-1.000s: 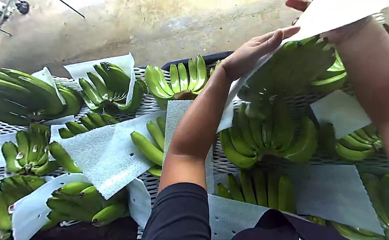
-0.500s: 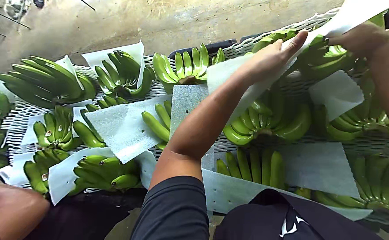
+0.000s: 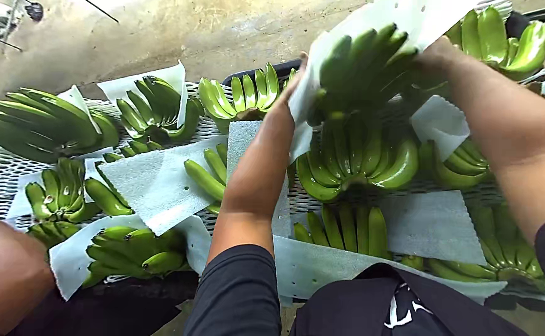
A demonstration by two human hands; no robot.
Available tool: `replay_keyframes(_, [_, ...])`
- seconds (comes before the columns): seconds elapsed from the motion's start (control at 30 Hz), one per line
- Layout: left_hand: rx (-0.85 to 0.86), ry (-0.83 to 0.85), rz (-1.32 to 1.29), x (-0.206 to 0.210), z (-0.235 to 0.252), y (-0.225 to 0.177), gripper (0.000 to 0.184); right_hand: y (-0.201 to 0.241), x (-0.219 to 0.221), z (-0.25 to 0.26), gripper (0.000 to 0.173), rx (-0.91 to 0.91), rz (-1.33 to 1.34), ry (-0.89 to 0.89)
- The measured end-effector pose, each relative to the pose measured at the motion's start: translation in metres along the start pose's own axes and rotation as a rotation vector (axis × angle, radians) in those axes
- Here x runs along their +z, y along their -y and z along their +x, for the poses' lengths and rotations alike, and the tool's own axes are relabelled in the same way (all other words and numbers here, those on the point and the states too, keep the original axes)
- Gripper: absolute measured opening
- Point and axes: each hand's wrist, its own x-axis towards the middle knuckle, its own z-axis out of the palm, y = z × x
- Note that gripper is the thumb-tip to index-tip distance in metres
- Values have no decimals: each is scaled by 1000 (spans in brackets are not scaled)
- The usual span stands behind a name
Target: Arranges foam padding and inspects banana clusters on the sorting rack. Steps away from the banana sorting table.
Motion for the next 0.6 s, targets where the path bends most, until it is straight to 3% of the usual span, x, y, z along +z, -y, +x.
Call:
replay_keyframes(0.07, [-93, -116, -146, -14, 21, -10, 77, 27, 5, -12, 68, 50, -28, 7])
replay_keyframes(0.2, [-130, -240, -315, -36, 18, -23, 92, 57, 25, -5, 59, -103, -244, -6])
replay_keyframes(0.33, [-93, -323, -377, 5, 3, -43, 91, 33, 32, 15, 50, -196, -177, 48])
replay_keyframes(0.47, [66, -429, -112, 48, 9, -33, 76, 17, 32, 5, 52, -226, -71, 21])
replay_keyframes(0.53, [116, -383, 71, 28, 10, -11, 69, 30, 25, -20, 52, -187, -106, 29])
replay_keyframes(0.6, [26, -340, 56, -6, 4, 4, 78, 37, 19, -42, 50, -184, -154, -30])
